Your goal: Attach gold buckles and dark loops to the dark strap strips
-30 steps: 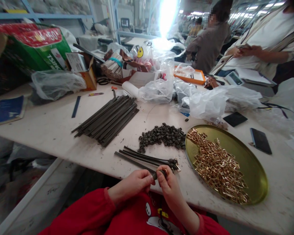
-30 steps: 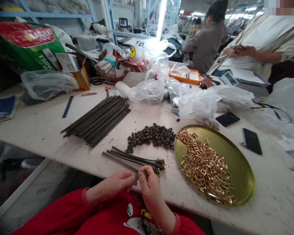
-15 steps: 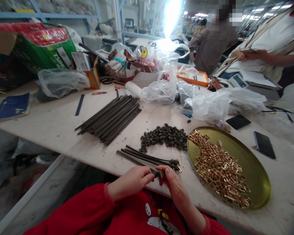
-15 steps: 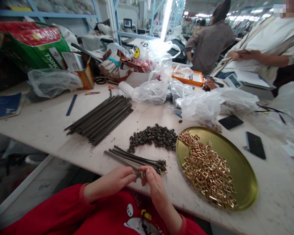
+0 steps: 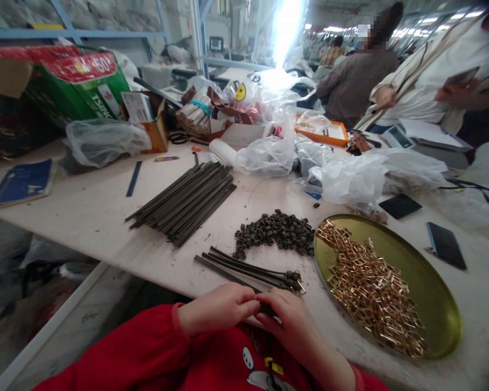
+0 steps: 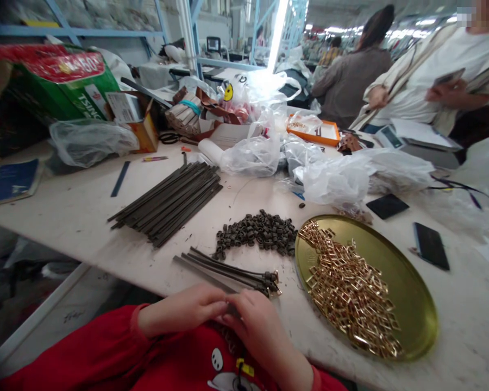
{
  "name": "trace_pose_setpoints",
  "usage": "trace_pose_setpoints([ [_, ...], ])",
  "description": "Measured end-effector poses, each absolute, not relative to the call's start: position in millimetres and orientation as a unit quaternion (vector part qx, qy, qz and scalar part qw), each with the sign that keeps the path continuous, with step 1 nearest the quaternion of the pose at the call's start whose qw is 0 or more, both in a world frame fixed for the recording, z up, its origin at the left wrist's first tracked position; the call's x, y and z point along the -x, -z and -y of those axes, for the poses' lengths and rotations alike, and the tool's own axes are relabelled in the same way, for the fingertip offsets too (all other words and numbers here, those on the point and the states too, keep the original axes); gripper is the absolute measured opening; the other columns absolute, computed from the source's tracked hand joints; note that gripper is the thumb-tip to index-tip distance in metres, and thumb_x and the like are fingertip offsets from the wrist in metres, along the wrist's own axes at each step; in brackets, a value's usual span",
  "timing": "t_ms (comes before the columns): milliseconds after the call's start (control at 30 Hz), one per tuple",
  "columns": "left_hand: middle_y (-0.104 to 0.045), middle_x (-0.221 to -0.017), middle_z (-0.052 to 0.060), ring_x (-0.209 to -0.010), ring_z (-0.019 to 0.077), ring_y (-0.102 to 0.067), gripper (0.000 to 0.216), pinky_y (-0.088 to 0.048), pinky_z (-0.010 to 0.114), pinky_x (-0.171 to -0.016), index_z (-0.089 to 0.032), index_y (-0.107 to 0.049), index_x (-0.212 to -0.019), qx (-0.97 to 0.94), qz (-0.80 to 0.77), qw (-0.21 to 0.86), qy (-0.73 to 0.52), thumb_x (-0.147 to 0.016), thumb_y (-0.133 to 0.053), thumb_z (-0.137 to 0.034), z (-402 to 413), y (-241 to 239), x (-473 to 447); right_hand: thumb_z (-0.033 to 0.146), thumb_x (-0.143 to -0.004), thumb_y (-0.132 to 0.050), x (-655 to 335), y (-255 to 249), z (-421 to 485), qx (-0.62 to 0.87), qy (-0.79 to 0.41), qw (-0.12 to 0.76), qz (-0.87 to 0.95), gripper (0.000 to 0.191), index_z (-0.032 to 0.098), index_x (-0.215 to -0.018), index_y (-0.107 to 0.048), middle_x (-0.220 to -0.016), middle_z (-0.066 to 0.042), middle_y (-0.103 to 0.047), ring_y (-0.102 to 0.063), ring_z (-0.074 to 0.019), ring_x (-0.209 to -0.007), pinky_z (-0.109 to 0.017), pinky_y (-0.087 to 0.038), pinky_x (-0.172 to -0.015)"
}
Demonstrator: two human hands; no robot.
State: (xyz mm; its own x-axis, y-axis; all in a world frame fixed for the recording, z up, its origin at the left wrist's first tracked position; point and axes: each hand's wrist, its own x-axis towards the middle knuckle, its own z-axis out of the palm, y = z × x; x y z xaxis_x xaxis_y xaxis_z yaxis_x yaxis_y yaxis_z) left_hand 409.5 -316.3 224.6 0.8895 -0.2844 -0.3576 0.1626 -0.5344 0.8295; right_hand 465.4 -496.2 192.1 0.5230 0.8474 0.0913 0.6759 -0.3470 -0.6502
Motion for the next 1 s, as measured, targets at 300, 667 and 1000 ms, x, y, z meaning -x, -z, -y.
trace_pose_setpoints([
  [300,-0.064,-0.074,0.003,-0.066,0.0180,-0.056,0.022,-0.036,0.025,-0.056,-0.018,-0.061,-0.076,-0.976,0.038,0.195,0.094,-0.082,-0.048,-0.034,309,-200,-424,0.028,-0.089,-0.040,-482,-170,491,0.854,0.033,0.141,0.499,0.021,0.021,-0.085,-0.060,-0.078,-0.006,-0.062,-0.055,-0.0219,-0.072,-0.035,-0.039,-0.066],
  [667,-0.058,-0.101,0.004,-0.093,0.0189,-0.052,0.030,-0.039,0.031,-0.085,-0.022,-0.055,-0.106,-0.990,0.016,0.142,-0.016,-0.086,-0.045,-0.043,263,-178,-450,0.037,-0.083,-0.049,-502,-115,486,0.810,0.222,0.090,0.536,0.040,0.021,-0.119,-0.054,-0.104,-0.007,-0.067,-0.061,-0.0249,-0.090,-0.040,-0.034,-0.087],
  [1000,-0.055,-0.098,0.010,-0.091,0.0209,-0.055,0.017,-0.045,0.036,-0.077,-0.009,-0.054,-0.096,-0.961,-0.270,0.052,-0.016,-0.089,-0.042,-0.019,189,-183,-520,0.033,-0.081,-0.052,-497,-118,488,0.821,0.209,0.116,0.518,0.041,0.021,-0.120,-0.053,-0.107,-0.006,-0.067,-0.062,-0.0241,-0.092,-0.039,-0.039,-0.086],
])
